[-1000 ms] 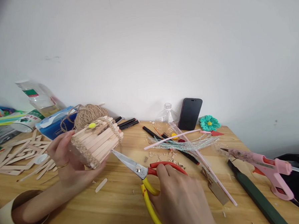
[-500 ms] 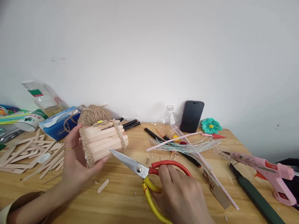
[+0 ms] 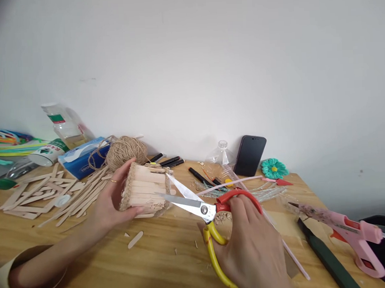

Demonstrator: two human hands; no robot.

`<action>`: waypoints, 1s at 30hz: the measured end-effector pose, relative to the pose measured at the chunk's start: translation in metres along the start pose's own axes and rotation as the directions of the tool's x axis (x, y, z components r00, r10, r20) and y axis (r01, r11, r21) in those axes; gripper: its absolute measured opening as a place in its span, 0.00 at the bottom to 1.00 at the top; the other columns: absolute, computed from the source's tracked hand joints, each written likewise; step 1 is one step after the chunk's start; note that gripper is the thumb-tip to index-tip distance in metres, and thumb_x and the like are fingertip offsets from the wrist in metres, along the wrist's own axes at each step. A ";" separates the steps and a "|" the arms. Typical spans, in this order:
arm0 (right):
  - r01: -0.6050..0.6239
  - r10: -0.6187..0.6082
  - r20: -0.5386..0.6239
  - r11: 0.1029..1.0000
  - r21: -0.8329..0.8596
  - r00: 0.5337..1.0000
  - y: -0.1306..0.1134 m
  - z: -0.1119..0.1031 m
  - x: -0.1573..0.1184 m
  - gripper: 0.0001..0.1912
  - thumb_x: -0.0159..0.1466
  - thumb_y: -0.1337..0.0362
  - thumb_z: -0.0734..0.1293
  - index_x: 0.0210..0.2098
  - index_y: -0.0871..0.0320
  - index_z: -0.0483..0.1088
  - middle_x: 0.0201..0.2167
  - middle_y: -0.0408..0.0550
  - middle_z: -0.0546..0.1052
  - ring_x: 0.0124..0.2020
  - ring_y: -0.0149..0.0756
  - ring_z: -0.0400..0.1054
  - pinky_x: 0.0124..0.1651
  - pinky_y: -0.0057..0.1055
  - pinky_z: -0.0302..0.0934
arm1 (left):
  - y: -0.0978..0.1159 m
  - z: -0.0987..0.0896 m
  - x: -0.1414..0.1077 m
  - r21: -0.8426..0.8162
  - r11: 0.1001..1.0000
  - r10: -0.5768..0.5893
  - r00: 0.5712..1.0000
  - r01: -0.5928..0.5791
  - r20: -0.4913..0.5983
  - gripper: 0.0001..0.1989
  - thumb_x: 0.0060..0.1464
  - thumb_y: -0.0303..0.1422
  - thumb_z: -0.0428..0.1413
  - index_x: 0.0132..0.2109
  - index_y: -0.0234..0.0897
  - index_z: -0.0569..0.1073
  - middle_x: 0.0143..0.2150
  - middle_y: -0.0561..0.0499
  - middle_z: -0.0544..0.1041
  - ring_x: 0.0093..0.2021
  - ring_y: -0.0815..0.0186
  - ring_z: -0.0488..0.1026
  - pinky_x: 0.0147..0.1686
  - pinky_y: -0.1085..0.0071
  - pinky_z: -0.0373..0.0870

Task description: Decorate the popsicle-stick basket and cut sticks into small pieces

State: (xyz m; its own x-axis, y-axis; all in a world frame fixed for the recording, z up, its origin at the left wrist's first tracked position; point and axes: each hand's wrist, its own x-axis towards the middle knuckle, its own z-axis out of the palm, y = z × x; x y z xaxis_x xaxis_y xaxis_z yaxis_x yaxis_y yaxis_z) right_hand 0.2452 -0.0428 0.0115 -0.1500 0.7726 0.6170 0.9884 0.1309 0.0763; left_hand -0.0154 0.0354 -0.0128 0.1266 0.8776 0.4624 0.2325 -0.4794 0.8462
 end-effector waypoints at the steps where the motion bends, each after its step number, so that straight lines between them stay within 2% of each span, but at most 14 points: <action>1: 0.021 -0.021 0.006 0.999 -0.050 1.000 0.003 0.002 0.001 0.14 0.58 0.52 0.61 0.33 0.57 0.61 0.25 0.50 0.70 0.25 0.43 0.67 0.23 0.32 0.56 | -0.001 -0.001 0.001 -0.023 1.000 -0.010 0.999 0.011 0.040 0.43 0.38 0.34 0.66 0.62 0.43 0.58 0.63 0.43 0.61 0.62 0.48 0.58 0.60 0.50 0.56; 3: 0.067 -0.068 -0.003 0.992 -0.111 0.998 0.007 0.005 0.003 0.13 0.57 0.56 0.60 0.35 0.59 0.62 0.29 0.55 0.71 0.32 0.49 0.68 0.28 0.36 0.59 | -0.002 -0.004 0.001 -0.061 0.998 -0.027 0.995 0.033 0.097 0.44 0.39 0.34 0.65 0.63 0.45 0.56 0.65 0.44 0.58 0.64 0.48 0.54 0.62 0.50 0.51; 5: 0.103 -0.105 -0.010 0.986 -0.129 0.994 0.008 0.009 0.003 0.12 0.56 0.59 0.60 0.35 0.61 0.62 0.31 0.58 0.70 0.33 0.50 0.67 0.30 0.37 0.59 | -0.002 -0.005 0.001 -0.083 0.995 -0.044 0.993 0.053 0.107 0.44 0.39 0.34 0.66 0.63 0.46 0.56 0.65 0.45 0.57 0.65 0.48 0.53 0.63 0.50 0.47; 11: 0.135 -0.144 -0.038 0.974 -0.183 0.989 0.005 0.007 0.000 0.08 0.55 0.60 0.60 0.31 0.58 0.62 0.27 0.53 0.68 0.30 0.47 0.65 0.27 0.35 0.56 | 0.000 -0.005 0.001 -0.120 0.987 -0.087 0.981 0.108 0.174 0.44 0.39 0.36 0.66 0.63 0.45 0.57 0.65 0.45 0.58 0.65 0.48 0.53 0.63 0.49 0.45; 22: 0.183 -0.200 -0.077 0.964 -0.192 0.977 0.000 0.002 0.003 0.06 0.57 0.61 0.61 0.27 0.56 0.60 0.24 0.49 0.65 0.27 0.43 0.61 0.28 0.34 0.53 | 0.001 -0.003 -0.001 -0.313 0.898 -0.204 0.924 0.308 0.323 0.44 0.35 0.39 0.67 0.61 0.46 0.61 0.63 0.47 0.63 0.60 0.45 0.61 0.60 0.48 0.54; 27: 0.177 -0.189 -0.073 0.973 -0.145 0.979 -0.001 0.003 0.001 0.06 0.57 0.61 0.61 0.28 0.57 0.61 0.26 0.50 0.67 0.29 0.44 0.62 0.29 0.35 0.54 | 0.002 -0.002 -0.001 -0.373 0.866 -0.203 0.915 0.334 0.349 0.44 0.34 0.37 0.68 0.61 0.47 0.62 0.63 0.48 0.63 0.62 0.46 0.59 0.61 0.51 0.54; 30: 0.162 -0.167 -0.045 0.982 -0.094 0.985 0.000 0.006 -0.001 0.06 0.54 0.61 0.63 0.29 0.56 0.61 0.28 0.51 0.68 0.29 0.44 0.63 0.28 0.34 0.54 | 0.004 -0.003 0.000 -0.359 0.860 -0.226 0.901 0.364 0.371 0.45 0.34 0.37 0.68 0.61 0.45 0.62 0.64 0.47 0.61 0.63 0.46 0.56 0.62 0.51 0.51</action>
State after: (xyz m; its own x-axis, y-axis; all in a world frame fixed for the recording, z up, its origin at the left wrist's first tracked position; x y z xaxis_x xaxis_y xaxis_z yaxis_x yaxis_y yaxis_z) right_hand 0.2450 -0.0403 0.0060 -0.3114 0.7111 0.6304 0.9488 0.1950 0.2486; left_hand -0.0175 0.0336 -0.0085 0.4192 0.8990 0.1270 -0.0999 -0.0934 0.9906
